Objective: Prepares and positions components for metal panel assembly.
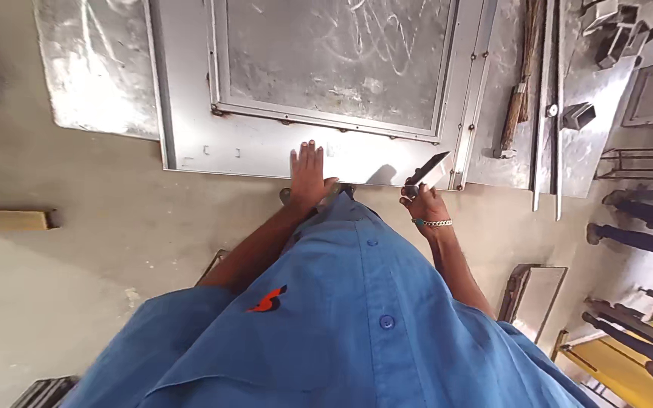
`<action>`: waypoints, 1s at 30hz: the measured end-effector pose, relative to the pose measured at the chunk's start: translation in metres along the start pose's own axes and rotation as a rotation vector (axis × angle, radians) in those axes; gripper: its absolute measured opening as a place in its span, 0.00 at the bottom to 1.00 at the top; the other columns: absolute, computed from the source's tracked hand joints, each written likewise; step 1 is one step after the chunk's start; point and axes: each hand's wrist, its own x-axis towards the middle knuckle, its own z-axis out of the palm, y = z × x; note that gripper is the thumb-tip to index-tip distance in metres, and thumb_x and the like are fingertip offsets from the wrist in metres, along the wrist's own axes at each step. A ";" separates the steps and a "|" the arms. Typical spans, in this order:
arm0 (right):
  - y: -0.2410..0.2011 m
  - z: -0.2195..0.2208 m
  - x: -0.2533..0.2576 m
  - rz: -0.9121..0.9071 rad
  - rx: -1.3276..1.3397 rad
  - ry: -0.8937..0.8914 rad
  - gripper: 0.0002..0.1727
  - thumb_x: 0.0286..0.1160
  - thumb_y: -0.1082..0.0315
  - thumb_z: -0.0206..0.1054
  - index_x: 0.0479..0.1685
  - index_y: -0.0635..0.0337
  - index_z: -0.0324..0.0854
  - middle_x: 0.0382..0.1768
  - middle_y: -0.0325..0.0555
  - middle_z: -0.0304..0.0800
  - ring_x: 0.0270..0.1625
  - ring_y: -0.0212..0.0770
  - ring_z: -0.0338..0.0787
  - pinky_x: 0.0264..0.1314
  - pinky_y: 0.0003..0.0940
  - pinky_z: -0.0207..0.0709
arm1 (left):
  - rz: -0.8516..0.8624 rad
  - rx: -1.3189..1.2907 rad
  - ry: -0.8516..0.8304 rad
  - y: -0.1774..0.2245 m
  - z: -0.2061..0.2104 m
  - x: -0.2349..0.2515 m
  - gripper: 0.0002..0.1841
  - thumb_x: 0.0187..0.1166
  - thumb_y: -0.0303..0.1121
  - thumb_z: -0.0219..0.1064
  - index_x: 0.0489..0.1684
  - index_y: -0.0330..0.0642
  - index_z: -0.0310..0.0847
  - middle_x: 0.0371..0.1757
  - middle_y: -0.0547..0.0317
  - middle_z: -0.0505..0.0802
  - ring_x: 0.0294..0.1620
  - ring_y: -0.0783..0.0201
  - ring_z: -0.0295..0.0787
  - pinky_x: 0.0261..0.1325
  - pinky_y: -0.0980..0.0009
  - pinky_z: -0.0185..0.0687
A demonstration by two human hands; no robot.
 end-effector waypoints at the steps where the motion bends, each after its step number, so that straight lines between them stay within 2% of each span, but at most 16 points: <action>1: 0.000 -0.009 0.008 -0.014 -0.167 0.025 0.38 0.70 0.61 0.78 0.80 0.57 0.63 0.56 0.50 0.88 0.52 0.43 0.91 0.56 0.42 0.88 | -0.016 -0.009 0.030 -0.002 -0.002 -0.010 0.48 0.79 0.61 0.65 0.92 0.36 0.55 0.94 0.34 0.57 0.96 0.34 0.41 0.90 0.25 0.31; 3: 0.000 -0.028 0.029 -0.007 -0.565 0.081 0.46 0.57 0.64 0.85 0.80 0.65 0.65 0.58 0.53 0.90 0.56 0.41 0.92 0.62 0.40 0.89 | -0.050 -0.005 0.055 -0.006 -0.002 -0.029 0.38 0.79 0.54 0.68 0.86 0.41 0.67 0.88 0.33 0.67 0.93 0.31 0.50 0.86 0.23 0.41; 5: 0.007 -0.048 0.052 -0.002 -0.985 0.066 0.49 0.52 0.55 0.89 0.77 0.68 0.71 0.61 0.57 0.90 0.63 0.45 0.91 0.71 0.45 0.84 | -0.130 0.011 0.068 -0.005 -0.001 -0.050 0.31 0.80 0.51 0.67 0.80 0.44 0.75 0.82 0.33 0.74 0.88 0.28 0.59 0.80 0.21 0.49; 6: 0.011 -0.056 0.062 -0.015 -1.179 0.023 0.50 0.51 0.50 0.89 0.76 0.68 0.74 0.63 0.59 0.89 0.67 0.50 0.89 0.75 0.51 0.80 | -0.215 0.011 0.093 -0.001 -0.001 -0.059 0.32 0.81 0.53 0.65 0.79 0.44 0.75 0.80 0.32 0.76 0.85 0.27 0.61 0.78 0.21 0.50; 8: 0.019 -0.063 0.081 -0.072 -1.484 -0.079 0.46 0.53 0.46 0.87 0.75 0.62 0.79 0.67 0.60 0.87 0.71 0.59 0.85 0.77 0.61 0.75 | -0.482 -0.080 0.176 0.008 -0.001 -0.069 0.39 0.79 0.58 0.63 0.81 0.36 0.69 0.79 0.27 0.75 0.83 0.27 0.65 0.80 0.24 0.51; 9: 0.022 -0.065 0.088 -0.095 -1.575 -0.120 0.44 0.54 0.47 0.86 0.75 0.58 0.80 0.69 0.58 0.86 0.72 0.60 0.84 0.77 0.63 0.74 | -0.654 -0.210 0.231 0.013 0.001 -0.068 0.43 0.78 0.58 0.65 0.83 0.31 0.64 0.78 0.28 0.76 0.81 0.33 0.71 0.80 0.31 0.58; 10: 0.026 -0.065 0.094 -0.102 -1.621 -0.152 0.42 0.55 0.49 0.86 0.75 0.55 0.81 0.70 0.57 0.86 0.73 0.60 0.83 0.77 0.63 0.74 | -0.822 -0.418 0.278 0.017 0.003 -0.064 0.43 0.80 0.55 0.66 0.85 0.30 0.58 0.75 0.32 0.80 0.73 0.42 0.79 0.76 0.41 0.71; 11: 0.029 -0.066 0.099 -0.095 -1.641 -0.181 0.42 0.55 0.50 0.86 0.76 0.52 0.81 0.72 0.55 0.84 0.74 0.59 0.83 0.77 0.62 0.74 | -0.966 -0.694 0.310 0.018 0.006 -0.057 0.40 0.85 0.52 0.64 0.86 0.33 0.56 0.69 0.36 0.84 0.64 0.49 0.87 0.67 0.52 0.82; 12: 0.030 -0.066 0.102 -0.074 -1.639 -0.208 0.42 0.56 0.50 0.85 0.77 0.50 0.80 0.73 0.54 0.83 0.74 0.58 0.83 0.77 0.61 0.75 | -1.071 -0.988 0.314 0.017 0.009 -0.049 0.35 0.89 0.53 0.58 0.86 0.36 0.57 0.66 0.37 0.86 0.58 0.49 0.91 0.60 0.53 0.88; 13: 0.032 -0.066 0.105 -0.053 -1.623 -0.226 0.42 0.56 0.51 0.85 0.78 0.49 0.79 0.74 0.54 0.82 0.73 0.57 0.84 0.76 0.59 0.77 | -1.116 -1.244 0.292 0.017 0.012 -0.043 0.35 0.91 0.56 0.53 0.86 0.38 0.59 0.66 0.38 0.87 0.58 0.48 0.91 0.59 0.51 0.89; 14: 0.033 -0.066 0.105 -0.034 -1.606 -0.232 0.43 0.57 0.50 0.85 0.79 0.48 0.78 0.74 0.54 0.81 0.72 0.56 0.84 0.74 0.58 0.79 | -1.111 -1.417 0.271 0.018 0.015 -0.038 0.35 0.91 0.58 0.51 0.85 0.39 0.59 0.67 0.40 0.87 0.59 0.49 0.91 0.60 0.51 0.89; 16: 0.035 -0.068 0.103 -0.001 -1.569 -0.223 0.43 0.58 0.49 0.84 0.81 0.45 0.77 0.75 0.56 0.79 0.71 0.57 0.85 0.70 0.57 0.83 | -1.094 -1.572 0.295 0.024 0.020 -0.025 0.32 0.90 0.56 0.54 0.82 0.39 0.62 0.66 0.42 0.87 0.58 0.51 0.91 0.60 0.53 0.88; 19: 0.040 -0.074 0.102 -0.102 -1.537 -0.240 0.42 0.61 0.47 0.82 0.80 0.49 0.77 0.73 0.58 0.83 0.72 0.57 0.86 0.73 0.55 0.81 | -1.127 -1.644 0.447 0.035 0.026 -0.001 0.25 0.91 0.45 0.59 0.78 0.38 0.65 0.60 0.42 0.88 0.50 0.52 0.92 0.52 0.54 0.92; 22: 0.048 -0.081 0.088 -0.186 -1.529 -0.226 0.41 0.63 0.47 0.80 0.79 0.55 0.79 0.68 0.58 0.89 0.69 0.58 0.88 0.74 0.59 0.79 | -1.155 -1.676 0.492 0.039 0.031 -0.002 0.22 0.92 0.37 0.57 0.78 0.35 0.64 0.60 0.40 0.88 0.51 0.51 0.92 0.52 0.53 0.91; 27: 0.066 -0.091 0.078 -0.495 -1.441 -0.087 0.33 0.61 0.51 0.82 0.68 0.58 0.87 0.58 0.60 0.93 0.62 0.60 0.93 0.66 0.62 0.84 | -1.054 -1.703 0.518 0.042 0.026 -0.006 0.18 0.86 0.28 0.56 0.70 0.31 0.67 0.49 0.42 0.89 0.41 0.53 0.91 0.45 0.54 0.91; 30: 0.072 -0.103 0.070 -0.650 -1.391 -0.049 0.30 0.58 0.55 0.83 0.65 0.56 0.89 0.57 0.58 0.94 0.60 0.61 0.93 0.65 0.62 0.85 | -0.999 -1.750 0.561 0.054 0.024 -0.015 0.12 0.82 0.24 0.55 0.60 0.32 0.70 0.41 0.46 0.88 0.35 0.56 0.89 0.39 0.57 0.89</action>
